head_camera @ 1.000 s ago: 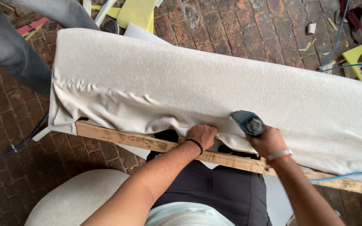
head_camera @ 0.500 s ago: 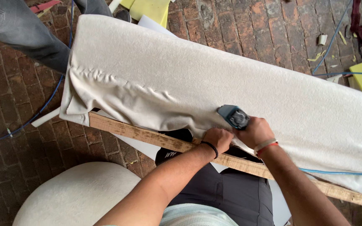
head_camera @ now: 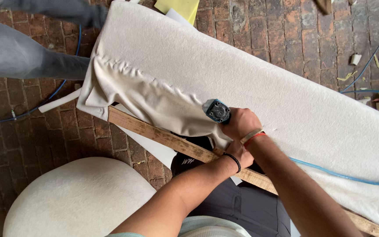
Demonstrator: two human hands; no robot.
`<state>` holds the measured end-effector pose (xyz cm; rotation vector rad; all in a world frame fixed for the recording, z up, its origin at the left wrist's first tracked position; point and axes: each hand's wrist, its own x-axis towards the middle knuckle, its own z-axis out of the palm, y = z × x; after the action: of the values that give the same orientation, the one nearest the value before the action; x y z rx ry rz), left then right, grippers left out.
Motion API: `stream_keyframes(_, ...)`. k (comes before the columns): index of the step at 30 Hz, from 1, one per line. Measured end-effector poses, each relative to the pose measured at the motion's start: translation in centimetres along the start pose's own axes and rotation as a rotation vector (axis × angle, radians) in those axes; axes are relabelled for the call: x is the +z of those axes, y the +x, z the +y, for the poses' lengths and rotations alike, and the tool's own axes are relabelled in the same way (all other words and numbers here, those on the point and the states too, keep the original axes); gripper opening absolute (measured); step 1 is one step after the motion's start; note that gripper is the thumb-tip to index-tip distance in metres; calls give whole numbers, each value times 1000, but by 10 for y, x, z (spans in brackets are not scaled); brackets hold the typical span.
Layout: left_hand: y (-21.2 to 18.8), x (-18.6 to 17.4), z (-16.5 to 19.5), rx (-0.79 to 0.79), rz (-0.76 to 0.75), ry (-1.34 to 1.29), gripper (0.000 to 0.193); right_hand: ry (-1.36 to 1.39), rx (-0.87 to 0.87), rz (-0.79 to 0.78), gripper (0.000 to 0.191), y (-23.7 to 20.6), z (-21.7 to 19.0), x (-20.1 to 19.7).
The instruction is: The person staples a light-colored fabric over a foam cushion using a pneumatic staple gun. They smooth the fabric, pull it taut, and secure it along the edges of the cushion. The person then flips the cushion and continues stapling the remaining edges.
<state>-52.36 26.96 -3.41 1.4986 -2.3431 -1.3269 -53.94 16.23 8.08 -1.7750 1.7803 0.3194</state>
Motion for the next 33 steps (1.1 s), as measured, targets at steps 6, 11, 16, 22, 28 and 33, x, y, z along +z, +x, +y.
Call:
stream_keyframes(6,0,-1,-5,12,28,-156,44,-14,-5,-27,30,18,-37,4)
stream_keyframes(11,10,23,-15,34,-24,14,53,47,-21,59,30,32,-67,4)
stream_keyframes(16,14,21,-16,75,15,62,46,22,69,-71,28,42,-81,3)
stream_keyframes(22,1,-10,4,44,-191,43,26,20,102,-22,32,11,-2,2)
stream_keyframes(28,-4,-17,8,161,-182,153,18,-89,236,9,45,-41,89,1)
stream_keyframes(33,-1,-2,7,132,-241,177,16,-15,307,22,40,-66,123,10)
